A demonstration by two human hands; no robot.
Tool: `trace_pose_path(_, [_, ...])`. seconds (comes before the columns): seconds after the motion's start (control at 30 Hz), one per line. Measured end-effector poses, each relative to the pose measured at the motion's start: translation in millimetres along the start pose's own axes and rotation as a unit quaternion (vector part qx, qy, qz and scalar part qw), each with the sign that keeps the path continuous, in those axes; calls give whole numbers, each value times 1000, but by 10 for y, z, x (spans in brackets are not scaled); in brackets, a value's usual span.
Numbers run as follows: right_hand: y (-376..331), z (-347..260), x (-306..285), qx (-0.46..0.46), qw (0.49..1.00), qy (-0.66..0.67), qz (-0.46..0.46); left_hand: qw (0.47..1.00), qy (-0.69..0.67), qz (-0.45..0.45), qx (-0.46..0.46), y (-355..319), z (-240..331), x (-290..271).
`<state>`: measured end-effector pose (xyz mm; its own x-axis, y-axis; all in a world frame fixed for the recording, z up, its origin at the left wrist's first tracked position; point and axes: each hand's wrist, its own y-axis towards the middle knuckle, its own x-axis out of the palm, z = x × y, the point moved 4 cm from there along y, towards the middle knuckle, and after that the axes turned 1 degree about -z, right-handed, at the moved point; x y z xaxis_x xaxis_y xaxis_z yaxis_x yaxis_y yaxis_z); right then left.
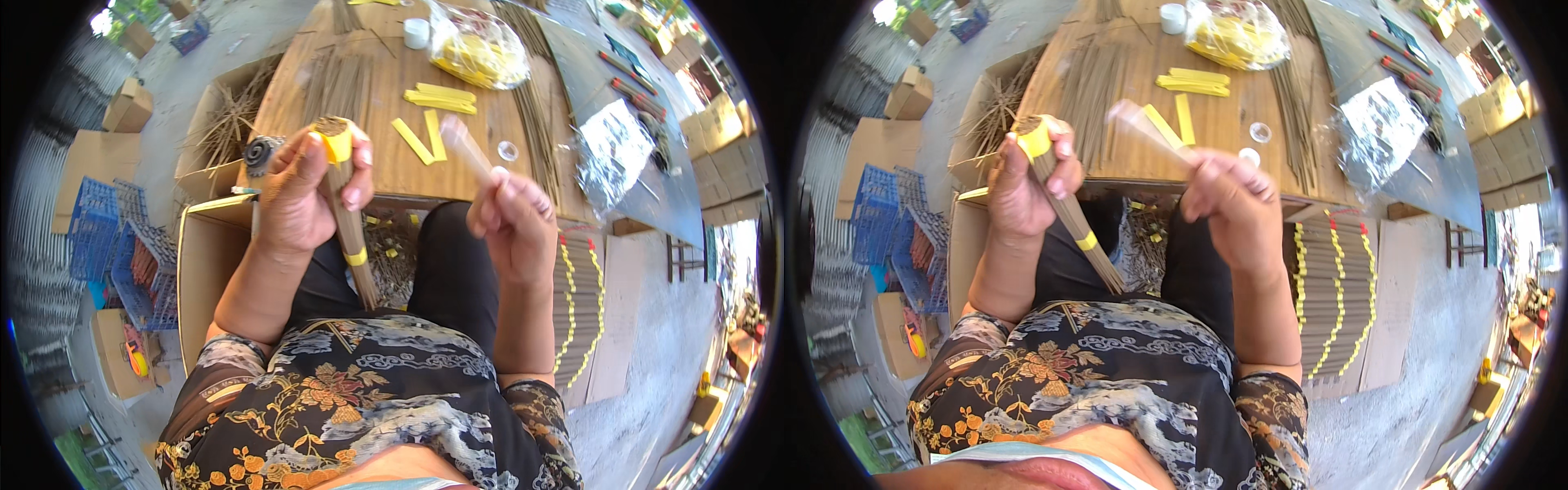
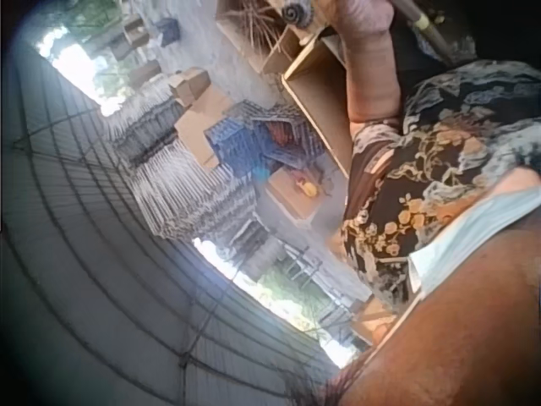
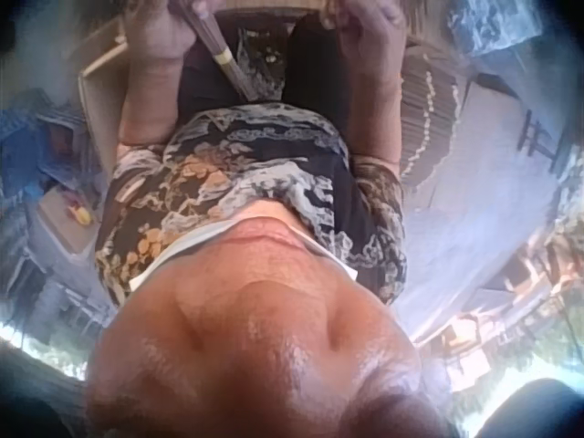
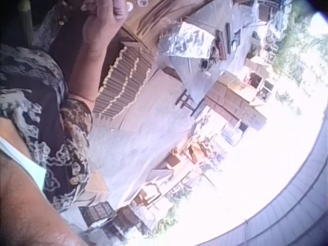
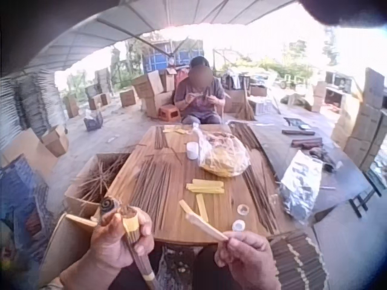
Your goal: The person gathers thin wooden sticks into a bundle, aligns them, and secures the bundle with yellow paper tape. They apply adhesive to the tape using a small plastic stick and wrap it around the bundle multiple times. The finished bundle is placed on a nearby surface.
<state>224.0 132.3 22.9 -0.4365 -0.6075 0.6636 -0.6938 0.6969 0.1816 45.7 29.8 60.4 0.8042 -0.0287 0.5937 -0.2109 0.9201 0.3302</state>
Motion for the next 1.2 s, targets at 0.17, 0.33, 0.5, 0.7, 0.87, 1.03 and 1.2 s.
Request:
trace_pose_path(0.17, [-46,94,-998,-172,780,-537,272,998,55,13,4,-9,17,-8])
trace_pose_path(0.33, [-51,406,-1292,-141,627,-722,256,992,114,40,22,17,-20,65])
trace_pose_path(0.5, [15,528,-1311,-125,599,-757,231,983,168,57,37,12,-11,79])
trace_pose_path(0.7, [20,454,-1205,-130,545,-801,213,992,116,47,27,-6,42,53])
trace_pose_path(0.87, [-41,312,-547,-171,656,-723,130,994,98,45,25,-38,63,97])
trace_pose_path(1.03, [-117,927,577,115,959,-118,-230,1000,21,-12,-10,-41,73,194])
trace_pose_path(1.2, [-81,984,823,82,893,-338,-285,995,101,8,25,-152,214,178])
